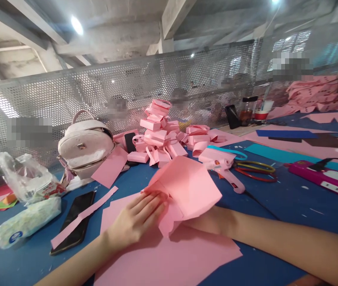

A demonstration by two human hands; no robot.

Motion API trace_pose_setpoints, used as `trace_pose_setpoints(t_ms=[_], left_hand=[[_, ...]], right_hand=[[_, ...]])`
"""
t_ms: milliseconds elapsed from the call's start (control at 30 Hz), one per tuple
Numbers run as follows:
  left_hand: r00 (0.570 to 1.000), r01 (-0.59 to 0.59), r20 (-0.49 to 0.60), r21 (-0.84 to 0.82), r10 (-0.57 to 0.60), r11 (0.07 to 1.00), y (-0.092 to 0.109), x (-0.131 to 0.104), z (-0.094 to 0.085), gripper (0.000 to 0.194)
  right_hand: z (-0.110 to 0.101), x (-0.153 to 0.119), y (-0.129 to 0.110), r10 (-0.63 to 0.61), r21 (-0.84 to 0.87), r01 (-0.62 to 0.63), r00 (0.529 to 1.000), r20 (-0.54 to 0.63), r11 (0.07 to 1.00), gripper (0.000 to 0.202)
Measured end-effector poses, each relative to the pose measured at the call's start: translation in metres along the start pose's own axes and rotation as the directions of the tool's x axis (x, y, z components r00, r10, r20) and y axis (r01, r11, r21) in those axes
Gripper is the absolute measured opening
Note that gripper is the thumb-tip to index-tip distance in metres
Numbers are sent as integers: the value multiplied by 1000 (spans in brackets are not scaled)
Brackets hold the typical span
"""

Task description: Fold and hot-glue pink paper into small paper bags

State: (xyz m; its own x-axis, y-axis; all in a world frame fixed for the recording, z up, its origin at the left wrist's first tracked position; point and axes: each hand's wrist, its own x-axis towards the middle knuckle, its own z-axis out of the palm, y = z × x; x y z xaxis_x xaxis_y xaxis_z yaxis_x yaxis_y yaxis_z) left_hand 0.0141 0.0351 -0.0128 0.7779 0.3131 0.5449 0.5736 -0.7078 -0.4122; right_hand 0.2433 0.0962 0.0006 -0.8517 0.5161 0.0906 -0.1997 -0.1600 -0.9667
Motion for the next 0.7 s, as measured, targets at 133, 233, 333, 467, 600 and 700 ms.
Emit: trace_pose_setpoints(t_ms=[133,233,333,467,600,700], left_hand=[[998,63,-25,29,-63,998,1,3,2,36],[996,84,-27,50,-83,995,1,4,3,33],[996,81,-45,68,-78,994,0,4,3,29],[991,90,-102,60,-83,994,0,6,3,36],[984,95,-154,37,-88,995,1,10,2,39],[981,101,-168,14,-98,995,1,11,-1,42]], right_hand=[[1,4,5,20,133,-20,1000,0,991,45],[-1,6,11,44,237,-41,999,-7,971,48],[-2,7,16,84,455,-70,996,-11,888,40],[-2,7,20,90,567,-109,994,61,817,47],[0,6,17,109,522,-127,992,66,843,55],[2,5,13,102,451,-137,990,102,882,60]])
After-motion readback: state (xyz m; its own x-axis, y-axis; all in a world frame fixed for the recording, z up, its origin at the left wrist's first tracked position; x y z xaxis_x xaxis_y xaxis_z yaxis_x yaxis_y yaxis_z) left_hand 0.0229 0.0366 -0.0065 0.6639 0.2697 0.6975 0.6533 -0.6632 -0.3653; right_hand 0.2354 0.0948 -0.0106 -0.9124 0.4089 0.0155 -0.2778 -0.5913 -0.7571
